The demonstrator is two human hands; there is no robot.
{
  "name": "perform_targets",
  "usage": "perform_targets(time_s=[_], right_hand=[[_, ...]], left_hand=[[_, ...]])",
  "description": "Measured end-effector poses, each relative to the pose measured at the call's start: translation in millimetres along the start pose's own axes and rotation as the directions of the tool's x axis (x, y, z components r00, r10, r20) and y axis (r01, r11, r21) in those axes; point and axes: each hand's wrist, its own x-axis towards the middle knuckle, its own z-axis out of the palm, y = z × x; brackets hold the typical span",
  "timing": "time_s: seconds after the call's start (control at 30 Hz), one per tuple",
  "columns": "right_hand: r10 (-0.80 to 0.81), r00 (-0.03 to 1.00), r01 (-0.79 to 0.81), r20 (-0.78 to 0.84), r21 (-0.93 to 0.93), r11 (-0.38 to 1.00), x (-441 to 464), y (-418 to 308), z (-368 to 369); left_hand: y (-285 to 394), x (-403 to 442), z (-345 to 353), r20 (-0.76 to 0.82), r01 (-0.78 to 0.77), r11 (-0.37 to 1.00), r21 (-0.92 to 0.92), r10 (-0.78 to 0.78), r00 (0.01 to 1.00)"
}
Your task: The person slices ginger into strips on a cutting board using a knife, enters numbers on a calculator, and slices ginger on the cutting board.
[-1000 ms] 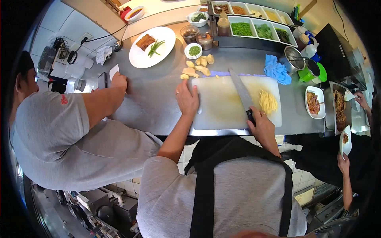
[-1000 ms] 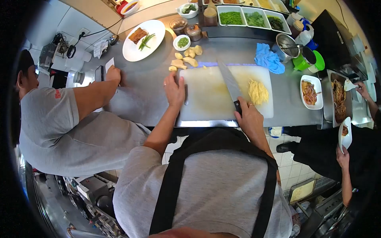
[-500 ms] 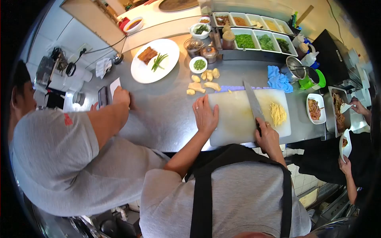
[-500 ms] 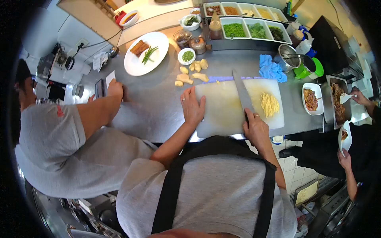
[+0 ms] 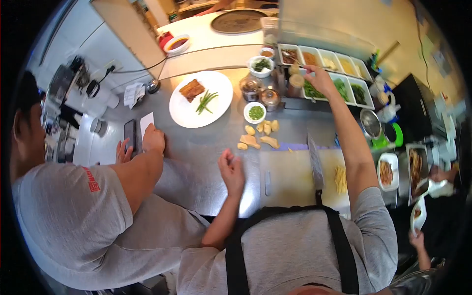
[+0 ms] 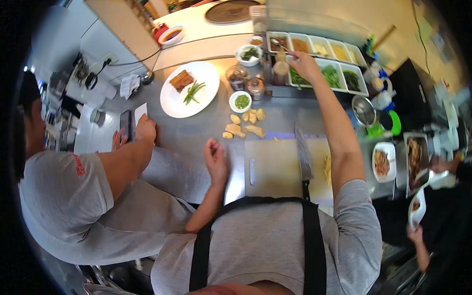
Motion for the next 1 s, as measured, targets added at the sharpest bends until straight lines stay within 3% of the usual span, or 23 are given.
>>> perform_targets(time_s=[0.1, 0.2, 0.3, 0.43, 0.53, 0.63, 0.73, 0.83, 0.87, 0.93, 0.97, 1.0], right_hand=[[-0.117, 0.985, 0.113, 0.126, 0.043, 0.993, 38.7, 29.8, 26.1], [-0.188, 0.964, 0.191, 0.189, 0.002, 0.982, 54.8, 31.2, 40.9], [-0.172, 0.969, 0.177, 0.178, -0.014, 0.984, 53.6, 20.3, 44.6], [-0.132, 0.964, 0.164, 0.23, -0.127, 0.978, 64.2, 6.1, 23.1], [-0.098, 0.96, 0.055, 0.263, 0.167, 0.984, 92.9, -4.2, 1.6], [-0.172, 0.985, 0.167, 0.03, 0.121, 0.979, 104.0, -60.5, -25.1], [-0.252, 0.965, 0.262, -0.071, 0.277, 0.925, 111.6, -103.7, -14.9], [-0.15, 0.988, 0.115, 0.031, 0.498, 0.86, 104.3, -147.3, 25.9], [-0.134, 0.983, 0.017, 0.127, 0.659, 0.752, 92.8, -167.4, 40.8], [-0.094, 0.948, -0.108, 0.304, 0.586, 0.803, 76.0, -191.3, 64.9], [-0.118, 0.944, -0.051, 0.308, 0.49, 0.87, 74.2, -188.5, 86.2], [-0.206, 0.952, 0.118, 0.229, 0.347, 0.93, 69.6, -185.1, 106.3]], left_hand=[[-19.8, 57.8, -29.7, -0.065, 0.196, 0.946, -0.259, -0.22, 0.973], [-19.8, 112.8, -42.7, -0.154, 0.257, 0.853, -0.455, -0.36, 0.92], [-15.7, 150.8, -44.8, -0.128, 0.262, 0.784, -0.563, -0.395, 0.909], [-22.5, 174.9, -33.5, -0.133, 0.297, 0.806, -0.512, -0.415, 0.9], [-21.8, 176.2, -24.5, -0.171, 0.291, 0.836, -0.465, -0.407, 0.897], [-20.7, 175.2, -5.4, -0.128, 0.265, 0.835, -0.482, -0.366, 0.922], [-20.2, 178.2, 11.7, -0.015, 0.364, 0.833, -0.416, -0.407, 0.914], [-20.3, 176.2, 15.6, -0.004, 0.372, 0.826, -0.424, -0.412, 0.911], [-21.5, 176.4, 14.5, -0.004, 0.369, 0.822, -0.434, -0.412, 0.911], [-11.1, 172.5, 9.1, -0.023, 0.359, 0.768, -0.531, -0.437, 0.899], [-7.4, 168.8, 6.2, -0.032, 0.351, 0.737, -0.578, -0.45, 0.892], [-10.1, 165.2, 3.5, -0.067, 0.322, 0.746, -0.583, -0.439, 0.896]])
